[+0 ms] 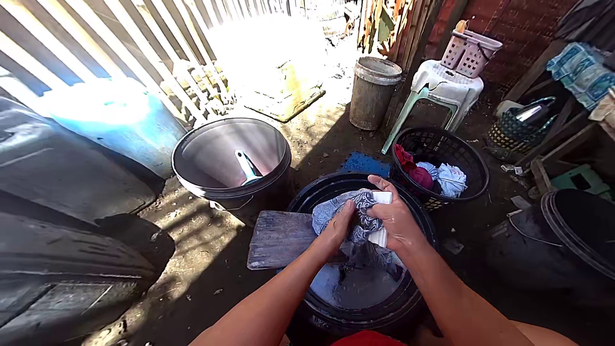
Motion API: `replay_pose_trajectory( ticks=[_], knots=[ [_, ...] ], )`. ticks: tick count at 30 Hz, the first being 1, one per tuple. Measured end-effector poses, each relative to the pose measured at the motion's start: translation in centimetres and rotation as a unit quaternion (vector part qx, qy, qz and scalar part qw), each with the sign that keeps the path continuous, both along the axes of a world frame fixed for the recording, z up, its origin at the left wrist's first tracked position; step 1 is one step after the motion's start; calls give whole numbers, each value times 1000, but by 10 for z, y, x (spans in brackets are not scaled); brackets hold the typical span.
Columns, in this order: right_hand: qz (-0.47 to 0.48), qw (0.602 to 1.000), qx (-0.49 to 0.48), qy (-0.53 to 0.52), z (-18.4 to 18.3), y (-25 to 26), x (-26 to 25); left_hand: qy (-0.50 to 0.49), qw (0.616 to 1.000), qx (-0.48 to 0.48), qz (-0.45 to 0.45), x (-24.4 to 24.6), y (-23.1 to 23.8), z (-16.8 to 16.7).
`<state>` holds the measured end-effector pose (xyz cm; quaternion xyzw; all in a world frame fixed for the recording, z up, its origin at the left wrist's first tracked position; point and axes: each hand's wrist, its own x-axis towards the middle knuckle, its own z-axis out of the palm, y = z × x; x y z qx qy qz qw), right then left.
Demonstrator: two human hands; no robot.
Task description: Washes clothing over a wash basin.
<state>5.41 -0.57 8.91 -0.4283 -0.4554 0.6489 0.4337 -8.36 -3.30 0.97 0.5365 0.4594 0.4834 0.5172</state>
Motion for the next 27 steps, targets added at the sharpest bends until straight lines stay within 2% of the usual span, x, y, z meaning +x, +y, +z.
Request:
replay_pose_trajectory(
  ticks=[2,5,7,10,13,16,18,20,21,22,24,26,27],
  knots=[
    [-12,997,41,68,41,-5,11,88,996,19,-28,-9,0,-14],
    [-62,977,154,133,97,-14,41,242,968,12,-71,-17,5,-44],
    [-100,950,246,163,122,-19,67,330,935,80,-100,-18,3,-44],
    [-134,912,330,203,143,-24,110,436,855,264,-92,-19,-12,-6],
    [-135,890,359,248,150,-11,151,506,792,338,-54,-36,-31,41],
    [-162,881,366,251,149,4,163,528,755,386,-45,-64,-47,75],
    [-207,891,343,215,125,20,156,528,755,383,-66,-85,-59,89],
    [-260,918,248,165,73,47,146,512,775,359,-90,-106,-62,83],
    [-270,940,180,107,37,62,140,506,790,331,-103,-116,-60,72],
    [-254,961,113,9,-3,77,134,512,802,286,-119,-127,-56,58],
    [-122,968,-40,-215,-80,98,118,548,809,127,-171,-145,-43,23],
    [-8,935,-161,-316,-148,105,95,587,785,-35,-195,-161,-31,-24],
    [5,930,-192,-312,-172,105,82,601,774,-66,-184,-172,-28,-51]
  ],
)
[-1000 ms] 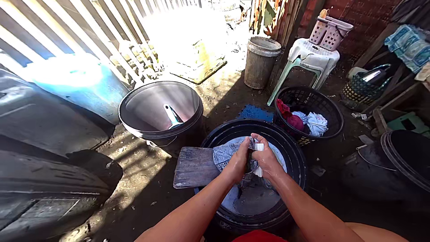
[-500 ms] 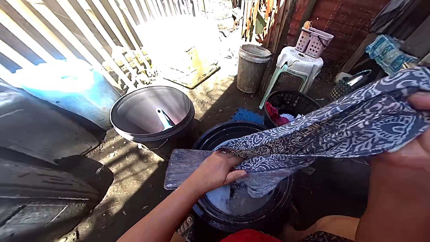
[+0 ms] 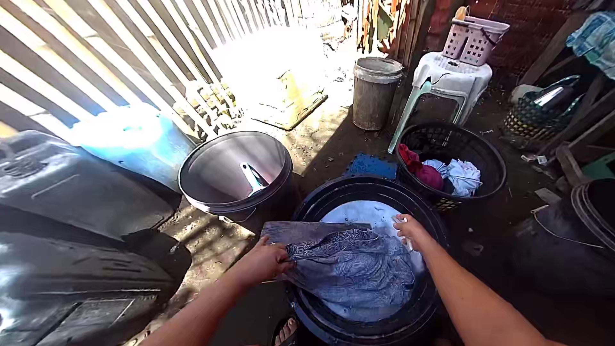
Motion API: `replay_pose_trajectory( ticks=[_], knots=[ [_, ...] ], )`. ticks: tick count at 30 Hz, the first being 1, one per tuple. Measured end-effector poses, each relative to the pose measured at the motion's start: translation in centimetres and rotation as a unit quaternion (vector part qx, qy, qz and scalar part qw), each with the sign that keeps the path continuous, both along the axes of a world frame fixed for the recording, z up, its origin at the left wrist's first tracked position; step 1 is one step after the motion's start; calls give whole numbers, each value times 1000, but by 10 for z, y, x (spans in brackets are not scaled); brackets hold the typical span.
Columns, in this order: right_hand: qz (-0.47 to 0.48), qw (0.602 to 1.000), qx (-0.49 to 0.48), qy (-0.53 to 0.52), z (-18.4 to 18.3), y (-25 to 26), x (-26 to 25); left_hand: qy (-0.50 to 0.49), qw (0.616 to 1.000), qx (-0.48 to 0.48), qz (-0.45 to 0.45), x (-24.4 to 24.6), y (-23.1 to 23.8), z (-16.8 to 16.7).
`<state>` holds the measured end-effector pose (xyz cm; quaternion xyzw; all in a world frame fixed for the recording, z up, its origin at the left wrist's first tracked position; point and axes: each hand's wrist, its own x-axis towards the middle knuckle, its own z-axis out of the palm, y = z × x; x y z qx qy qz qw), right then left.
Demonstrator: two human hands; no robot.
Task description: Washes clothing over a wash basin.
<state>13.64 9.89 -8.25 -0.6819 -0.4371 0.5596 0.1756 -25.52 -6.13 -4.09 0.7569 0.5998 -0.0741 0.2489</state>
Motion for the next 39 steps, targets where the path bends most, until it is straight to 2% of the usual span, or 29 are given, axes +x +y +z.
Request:
replay_pose_trajectory(
  ticks=[2,5,6,8,9,11,12,13,14,16,18,20,22,24,25,27,29,32,36,38,39],
  knots=[
    [-40,996,-39,64,-23,-1,-26,-9,997,72,27,-21,-3,-48],
    [-59,990,-35,125,-29,-7,-79,-57,977,193,74,-38,-12,-81],
    [-15,993,1,121,-31,-16,-105,-76,969,211,108,-41,-15,-88],
    [157,976,138,57,-38,-46,-163,-101,952,251,147,-44,-20,-102],
    [257,942,216,16,-45,-65,-189,-113,946,261,158,-43,-22,-107],
    [418,843,334,-62,-71,-96,-221,-122,942,266,164,-41,-28,-111],
    [453,798,388,-90,-87,-101,-224,-120,943,263,164,-40,-31,-111],
    [456,771,434,-99,-101,-98,-219,-118,945,260,162,-40,-31,-110],
    [442,763,461,-103,-113,-90,-206,-116,945,260,161,-39,-32,-109],
    [375,802,444,-137,-135,-70,-161,-116,944,266,158,-34,-35,-108],
    [281,871,351,-198,-152,-51,-123,-107,943,278,152,-31,-33,-109],
    [229,906,286,-213,-151,-49,-126,-95,943,280,150,-28,-32,-109],
    [251,891,345,-155,-135,-71,-167,-91,944,278,154,-27,-31,-109],
    [327,841,425,-70,-119,-98,-202,-89,942,284,154,-26,-31,-109],
    [358,816,451,-48,-116,-102,-206,-88,942,286,150,-26,-33,-110],
    [375,793,478,-53,-125,-90,-189,-82,944,287,139,-28,-31,-110],
    [349,824,433,-109,-138,-66,-155,-73,947,287,125,-28,-31,-110],
    [297,889,294,-187,-141,-32,-129,-58,950,285,116,-28,-31,-110],
    [183,949,230,-111,-123,-12,-117,-58,948,295,108,-28,-30,-113],
    [158,958,231,-67,-105,-13,-97,-58,946,302,102,-28,-29,-113],
    [174,958,221,-59,-92,-17,-84,-58,946,302,102,-27,-30,-112]
  ],
)
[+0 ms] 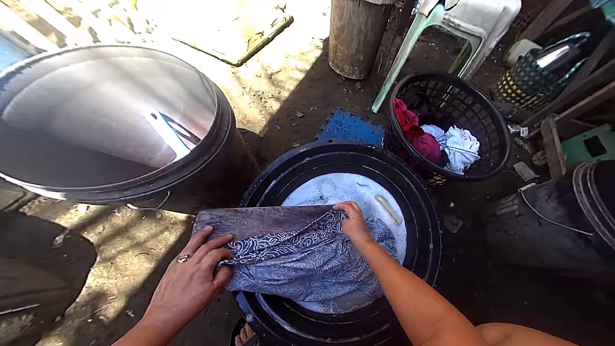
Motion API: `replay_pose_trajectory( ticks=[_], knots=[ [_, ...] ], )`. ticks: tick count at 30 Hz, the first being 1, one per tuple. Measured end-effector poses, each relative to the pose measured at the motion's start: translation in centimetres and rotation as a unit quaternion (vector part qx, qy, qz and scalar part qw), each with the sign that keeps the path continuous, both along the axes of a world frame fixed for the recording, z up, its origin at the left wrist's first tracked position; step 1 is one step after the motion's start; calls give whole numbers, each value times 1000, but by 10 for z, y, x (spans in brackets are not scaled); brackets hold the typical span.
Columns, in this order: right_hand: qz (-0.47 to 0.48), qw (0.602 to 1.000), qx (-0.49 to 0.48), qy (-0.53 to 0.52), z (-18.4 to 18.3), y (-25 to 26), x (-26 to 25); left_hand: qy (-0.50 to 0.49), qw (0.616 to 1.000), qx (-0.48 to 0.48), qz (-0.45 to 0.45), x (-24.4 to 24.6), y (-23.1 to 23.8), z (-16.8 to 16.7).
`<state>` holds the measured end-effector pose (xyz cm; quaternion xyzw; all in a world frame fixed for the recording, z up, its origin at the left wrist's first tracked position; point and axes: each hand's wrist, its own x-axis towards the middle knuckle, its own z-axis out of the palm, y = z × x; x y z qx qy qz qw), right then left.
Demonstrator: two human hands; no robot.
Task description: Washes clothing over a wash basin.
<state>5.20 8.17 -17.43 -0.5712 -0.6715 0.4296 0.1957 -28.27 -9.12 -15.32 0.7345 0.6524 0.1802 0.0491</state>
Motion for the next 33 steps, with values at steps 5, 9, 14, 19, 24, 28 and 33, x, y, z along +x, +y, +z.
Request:
replay_pose_trajectory(
  ticks=[5,9,14,19,24,28,33],
  knots=[
    [88,960,-227,-138,14,-2,72,1,1000,0,4,0,-2,2],
    [-29,985,4,-172,-13,31,103,2,1000,4,13,2,-2,4],
    [-35,965,-77,-247,-67,64,111,1,1000,-8,18,0,-2,4],
    [-46,954,-76,-287,-59,55,93,6,1000,-18,25,2,-1,6],
    [47,970,192,-145,-6,18,58,1,999,-19,33,4,-3,8],
    [179,977,112,0,49,-51,-63,-3,999,-20,28,3,-1,7],
    [262,962,41,-61,38,-69,-96,-19,999,-40,29,7,-1,15]
  ],
)
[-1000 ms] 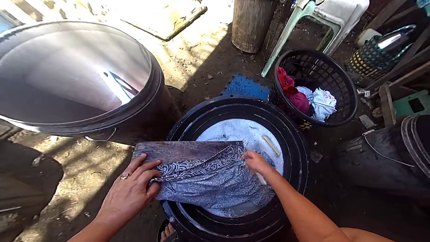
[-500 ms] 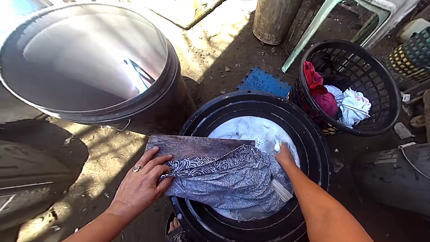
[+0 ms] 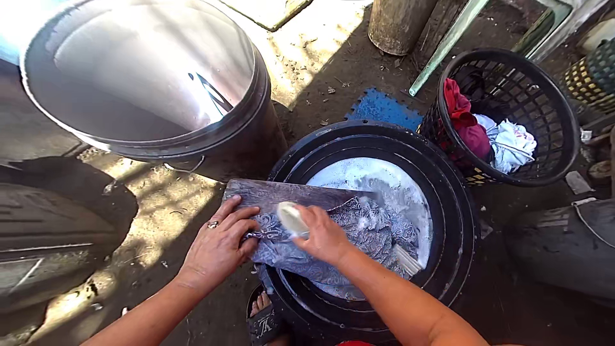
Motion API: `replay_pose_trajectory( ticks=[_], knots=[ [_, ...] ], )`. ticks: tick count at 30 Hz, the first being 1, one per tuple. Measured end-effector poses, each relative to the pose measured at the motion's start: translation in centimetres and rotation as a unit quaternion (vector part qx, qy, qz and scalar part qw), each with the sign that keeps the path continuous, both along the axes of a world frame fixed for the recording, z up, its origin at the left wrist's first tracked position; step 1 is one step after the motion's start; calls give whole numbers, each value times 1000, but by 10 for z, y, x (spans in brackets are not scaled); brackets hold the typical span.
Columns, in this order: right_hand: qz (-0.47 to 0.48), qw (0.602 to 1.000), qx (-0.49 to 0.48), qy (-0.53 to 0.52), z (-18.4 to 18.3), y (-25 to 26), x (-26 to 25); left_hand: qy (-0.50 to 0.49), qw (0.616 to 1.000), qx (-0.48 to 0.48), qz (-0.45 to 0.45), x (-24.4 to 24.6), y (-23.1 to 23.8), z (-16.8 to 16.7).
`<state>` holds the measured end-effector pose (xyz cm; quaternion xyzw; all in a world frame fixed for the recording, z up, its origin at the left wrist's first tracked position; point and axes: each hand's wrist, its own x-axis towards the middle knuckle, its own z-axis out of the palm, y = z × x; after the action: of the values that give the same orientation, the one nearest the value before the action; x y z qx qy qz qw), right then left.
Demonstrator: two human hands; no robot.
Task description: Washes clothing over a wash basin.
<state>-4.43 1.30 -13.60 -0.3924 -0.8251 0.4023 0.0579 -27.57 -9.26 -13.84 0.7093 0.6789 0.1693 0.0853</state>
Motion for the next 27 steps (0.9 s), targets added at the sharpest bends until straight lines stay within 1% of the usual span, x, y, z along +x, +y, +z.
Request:
replay_pose_trajectory(
  ticks=[3,4,5,6,7,9,10,11,12,13,14,16,17,18,19,20,22,23,24,25,26,27],
  knots=[
    [-163,983,-17,-83,-47,50,74,-2,1000,10,-7,0,2,-3],
    [-204,974,-15,-96,-59,63,87,-3,1000,8,-7,0,3,-3],
    [-225,969,-16,-103,-61,69,87,-2,1000,9,-5,1,4,-4],
    [-226,970,-16,-91,-53,68,73,-2,1000,8,-3,0,4,-3],
    [-204,977,-18,-60,-36,57,49,-2,1000,7,-1,0,5,-3],
    [-105,994,-20,10,3,19,-7,-4,1000,4,3,1,5,-2],
    [-53,998,-13,42,14,1,-27,-8,1000,-5,6,3,3,-1],
    [-23,998,-9,56,16,-9,-34,-11,1000,-15,10,4,1,1],
    [-23,998,2,53,10,-7,-30,-13,1000,-22,12,4,1,4],
    [-45,999,13,29,-1,5,-14,-13,999,-26,14,3,3,5],
    [-88,996,17,-4,-17,23,11,-13,999,-27,14,2,5,6],
    [-203,976,0,-75,-52,60,68,-14,999,-33,15,4,4,4],
    [-242,964,-7,-107,-61,74,85,-12,999,-34,14,4,6,4],
    [-255,960,-12,-117,-61,80,86,-6,999,-29,13,3,7,4],
    [-243,964,-16,-107,-50,75,72,-3,1000,-27,11,2,8,3],
    [-209,974,-21,-82,-31,61,47,-4,999,-31,11,2,8,3],
    [-107,994,-22,-10,3,24,-9,-4,999,-37,17,3,8,5],
    [-63,998,-20,21,12,9,-28,-4,999,-41,19,4,6,6],
    [-37,998,-19,37,12,1,-34,-5,999,-43,18,4,5,7],
    [-37,998,-10,41,5,3,-28,-8,999,-40,17,4,5,7],
    [-60,998,1,27,-6,15,-12,-9,999,-37,17,4,6,7],
    [-102,995,4,-4,-20,30,13,-11,999,-35,16,3,6,7]
  ],
)
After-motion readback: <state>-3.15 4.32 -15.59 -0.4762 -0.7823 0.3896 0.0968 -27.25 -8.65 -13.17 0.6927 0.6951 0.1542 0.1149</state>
